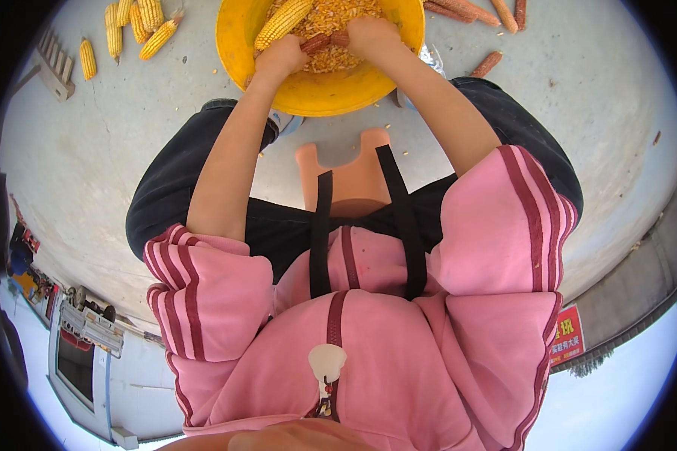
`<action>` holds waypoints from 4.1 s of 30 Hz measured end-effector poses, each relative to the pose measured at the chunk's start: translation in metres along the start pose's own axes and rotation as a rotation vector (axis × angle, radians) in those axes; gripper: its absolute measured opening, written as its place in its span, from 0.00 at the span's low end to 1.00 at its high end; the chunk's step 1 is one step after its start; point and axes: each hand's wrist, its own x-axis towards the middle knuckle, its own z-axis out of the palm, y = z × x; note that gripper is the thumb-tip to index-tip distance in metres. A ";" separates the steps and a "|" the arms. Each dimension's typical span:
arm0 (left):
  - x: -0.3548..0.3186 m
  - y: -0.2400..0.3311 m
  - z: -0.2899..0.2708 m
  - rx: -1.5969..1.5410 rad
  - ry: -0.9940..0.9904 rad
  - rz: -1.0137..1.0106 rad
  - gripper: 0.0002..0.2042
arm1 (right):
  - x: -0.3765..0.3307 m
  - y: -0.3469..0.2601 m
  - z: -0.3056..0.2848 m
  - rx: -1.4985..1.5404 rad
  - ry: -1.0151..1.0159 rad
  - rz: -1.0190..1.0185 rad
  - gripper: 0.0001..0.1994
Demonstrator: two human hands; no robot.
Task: The person sits on a small stool and shucks corn by hand, removing kernels from the cob into a yellow bowl. They handle multiple corn cobs, rotating them to remove kernels and placing the stripped cobs aside.
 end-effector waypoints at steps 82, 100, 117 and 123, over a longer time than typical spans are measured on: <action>-0.027 0.015 -0.024 0.083 0.111 0.029 0.13 | -0.019 -0.015 -0.014 0.048 0.085 0.060 0.12; -0.018 0.014 -0.018 0.059 0.128 -0.012 0.13 | -0.012 -0.016 0.006 0.020 0.164 0.051 0.11; -0.009 0.003 -0.013 0.008 0.080 0.022 0.14 | -0.021 -0.015 -0.002 -0.045 0.180 -0.051 0.13; -0.013 0.004 -0.016 0.034 0.053 0.038 0.14 | -0.020 -0.012 0.000 -0.043 0.164 -0.064 0.11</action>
